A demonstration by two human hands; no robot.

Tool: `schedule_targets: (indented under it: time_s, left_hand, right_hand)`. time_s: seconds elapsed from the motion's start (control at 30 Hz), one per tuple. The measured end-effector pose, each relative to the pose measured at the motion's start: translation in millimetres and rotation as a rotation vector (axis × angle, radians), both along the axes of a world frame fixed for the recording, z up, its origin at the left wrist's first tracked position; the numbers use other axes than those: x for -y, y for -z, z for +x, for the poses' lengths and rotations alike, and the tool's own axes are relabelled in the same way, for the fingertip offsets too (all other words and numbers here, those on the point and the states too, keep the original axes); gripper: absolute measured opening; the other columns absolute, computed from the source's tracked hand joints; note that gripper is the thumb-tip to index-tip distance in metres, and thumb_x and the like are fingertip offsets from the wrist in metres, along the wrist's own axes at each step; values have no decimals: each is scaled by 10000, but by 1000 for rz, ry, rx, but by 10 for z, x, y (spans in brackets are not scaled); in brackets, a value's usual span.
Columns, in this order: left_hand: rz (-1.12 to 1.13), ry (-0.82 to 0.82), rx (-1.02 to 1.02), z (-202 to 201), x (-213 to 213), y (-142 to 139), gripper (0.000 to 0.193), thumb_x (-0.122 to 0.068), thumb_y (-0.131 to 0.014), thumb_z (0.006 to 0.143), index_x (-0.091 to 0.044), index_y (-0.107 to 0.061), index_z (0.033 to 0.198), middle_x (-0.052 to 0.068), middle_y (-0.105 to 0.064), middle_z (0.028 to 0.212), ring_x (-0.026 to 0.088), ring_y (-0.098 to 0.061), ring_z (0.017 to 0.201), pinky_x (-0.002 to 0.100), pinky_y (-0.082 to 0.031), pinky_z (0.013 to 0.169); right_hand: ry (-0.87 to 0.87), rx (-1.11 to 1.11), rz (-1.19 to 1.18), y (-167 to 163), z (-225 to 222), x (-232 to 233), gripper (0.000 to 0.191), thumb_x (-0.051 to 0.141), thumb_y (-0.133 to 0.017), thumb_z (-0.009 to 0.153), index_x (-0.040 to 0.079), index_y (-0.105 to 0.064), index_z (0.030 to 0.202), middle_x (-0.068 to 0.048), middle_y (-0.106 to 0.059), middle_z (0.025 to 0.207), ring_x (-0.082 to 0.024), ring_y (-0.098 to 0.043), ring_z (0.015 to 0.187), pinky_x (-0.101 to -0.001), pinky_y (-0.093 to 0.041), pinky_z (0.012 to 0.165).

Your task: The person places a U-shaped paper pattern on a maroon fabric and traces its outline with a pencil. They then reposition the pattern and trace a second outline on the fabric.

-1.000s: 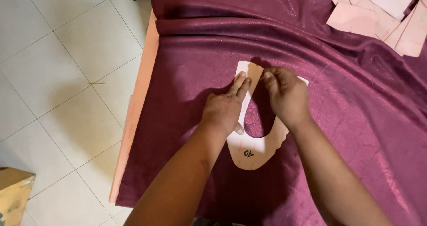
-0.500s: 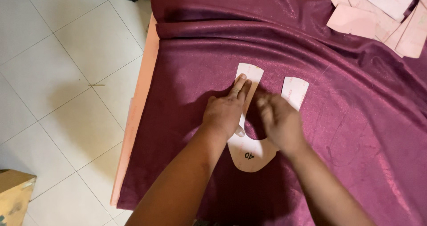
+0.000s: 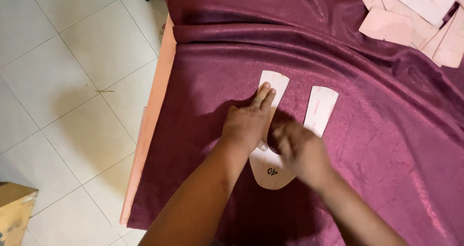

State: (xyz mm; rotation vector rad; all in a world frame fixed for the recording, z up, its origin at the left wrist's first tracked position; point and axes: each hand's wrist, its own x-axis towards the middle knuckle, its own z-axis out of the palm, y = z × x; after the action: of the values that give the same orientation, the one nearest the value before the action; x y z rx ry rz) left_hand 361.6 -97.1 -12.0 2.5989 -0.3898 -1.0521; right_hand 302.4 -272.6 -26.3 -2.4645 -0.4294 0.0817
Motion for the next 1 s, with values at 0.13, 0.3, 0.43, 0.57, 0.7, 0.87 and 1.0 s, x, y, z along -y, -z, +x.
schedule_targets:
  time_s: [0.13,0.3,0.43,0.57,0.7,0.87,1.0]
  left_hand:
    - [-6,-10,-13,1,6,-9,1385,-245,-937,643,-186,20,1642,-91,107,1723,166,-663,1137,410,-493,907]
    - [12,-2,-71,20,20,-11,1412,-229,-937,641,-202,64,1638,-99,178,1714,159,-671,1133,442,-445,1001]
    - [-11,13,-13,18,10,-27,1437,-258,-941,615,-168,62,1641,-51,191,1712,160,-647,1185,414,-502,941]
    - [29,36,-82,48,13,-67,1440,-305,-932,640,-158,96,1637,-49,222,1714,187,-665,1153,426,-474,980]
    - [29,33,-46,19,9,-63,1421,-314,-926,641,-167,71,1644,-47,189,1726,179,-674,1149,408,-498,947]
    - [25,21,-23,-10,39,5,1425,-300,-947,625,-178,52,1633,-71,160,1715,162,-634,1211,419,-486,961]
    - [23,10,-9,-6,53,6,1415,-246,-946,629,-186,47,1635,-80,148,1718,152,-648,1180,415,-494,947]
  right_hand:
    - [7,-1,-9,45,38,-17,163,155,-656,957,45,-688,1073,-164,-747,958,-343,-745,783,-413,-605,693]
    - [227,-34,-16,197,810,208,193,195,-594,1110,34,-699,1087,-167,-749,918,-289,-751,778,-413,-597,690]
    - [181,55,4,136,787,175,200,192,-625,1074,17,-705,1132,-181,-755,944,-291,-757,786,-399,-611,695]
    - [54,77,-52,24,391,48,196,178,-653,1017,3,-717,1080,-190,-755,956,-302,-753,775,-391,-616,675]
    - [94,135,14,52,543,101,193,166,-638,1056,0,-712,1121,-192,-752,992,-305,-756,824,-394,-617,717]
    - [222,32,63,201,687,199,190,168,-632,1069,-1,-708,1108,-184,-744,927,-293,-743,776,-389,-599,676]
    - [96,87,88,227,161,117,145,123,-623,1010,-3,-677,1055,-189,-736,992,-303,-738,844,-398,-606,731]
